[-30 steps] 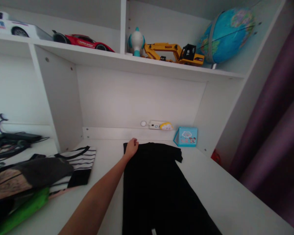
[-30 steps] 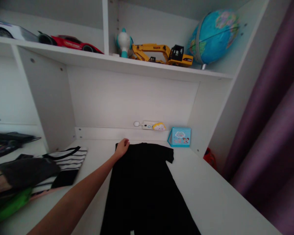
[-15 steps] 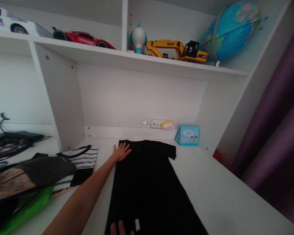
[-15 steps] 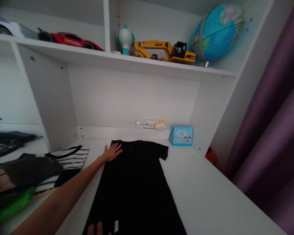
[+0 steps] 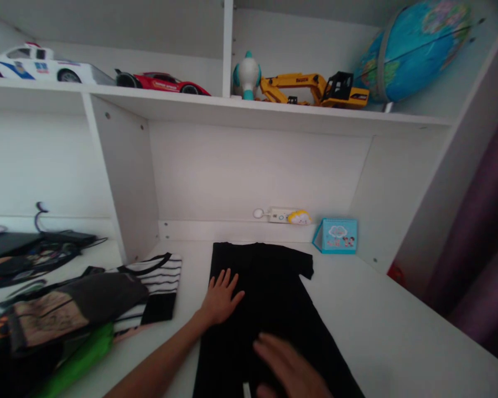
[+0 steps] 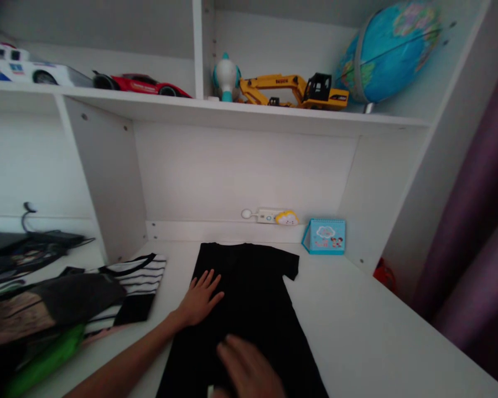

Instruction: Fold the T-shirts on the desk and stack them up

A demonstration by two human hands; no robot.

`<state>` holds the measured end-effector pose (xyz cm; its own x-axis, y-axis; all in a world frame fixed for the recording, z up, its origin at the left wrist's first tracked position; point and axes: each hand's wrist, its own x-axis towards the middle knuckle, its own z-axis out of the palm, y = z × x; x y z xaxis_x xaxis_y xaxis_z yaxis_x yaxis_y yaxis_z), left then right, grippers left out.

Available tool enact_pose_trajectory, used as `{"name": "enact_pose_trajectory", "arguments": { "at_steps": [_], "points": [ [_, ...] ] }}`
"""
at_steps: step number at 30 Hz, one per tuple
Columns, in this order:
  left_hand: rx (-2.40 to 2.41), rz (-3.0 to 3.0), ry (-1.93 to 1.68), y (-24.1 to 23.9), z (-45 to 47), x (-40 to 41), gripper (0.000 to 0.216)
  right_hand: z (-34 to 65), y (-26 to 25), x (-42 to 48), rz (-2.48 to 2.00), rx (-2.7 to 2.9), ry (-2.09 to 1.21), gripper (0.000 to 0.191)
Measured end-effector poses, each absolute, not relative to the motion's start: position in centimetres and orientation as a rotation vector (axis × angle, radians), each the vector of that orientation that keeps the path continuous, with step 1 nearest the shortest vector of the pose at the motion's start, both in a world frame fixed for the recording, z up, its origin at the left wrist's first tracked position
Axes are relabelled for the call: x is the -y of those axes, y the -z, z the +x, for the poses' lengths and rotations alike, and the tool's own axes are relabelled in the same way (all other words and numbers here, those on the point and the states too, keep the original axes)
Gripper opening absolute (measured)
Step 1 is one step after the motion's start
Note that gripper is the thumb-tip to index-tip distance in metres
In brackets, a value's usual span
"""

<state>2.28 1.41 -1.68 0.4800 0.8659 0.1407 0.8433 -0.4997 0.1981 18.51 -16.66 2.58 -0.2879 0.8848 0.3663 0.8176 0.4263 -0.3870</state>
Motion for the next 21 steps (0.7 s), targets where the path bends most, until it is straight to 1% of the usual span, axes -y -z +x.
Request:
{"name": "enact_pose_trajectory", "arguments": {
  "at_steps": [2,4,7,9,15,21],
  "points": [
    [-1.525,2.619,-0.362,1.7,2.3,-1.6,0.061,23.3,-4.2,12.4,-1.645,2.022,-0.181,0.036],
    [-1.53,2.622,-0.377,1.7,2.3,-1.6,0.062,27.9,-5.1,7.6,-1.991,1.776,-0.267,0.033],
    [-1.526,2.615,-0.394,1.7,2.3,-1.4,0.062,33.0,-4.6,1.9,-2.244,1.51,-0.279,0.033],
    [-1.509,2.612,-0.394,1.7,2.2,-1.2,0.062,34.8,-3.5,-0.3,-2.348,1.357,-0.292,0.034],
    [-1.52,2.61,-0.39,1.6,2.1,-0.8,0.062,35.6,-0.8,-3.3,-2.459,1.093,-0.445,0.033],
    [-1.553,2.634,-0.358,1.6,2.2,-0.6,0.063,36.1,-0.7,-5.5,-2.38,1.049,-0.561,0.028]
  ]
}}
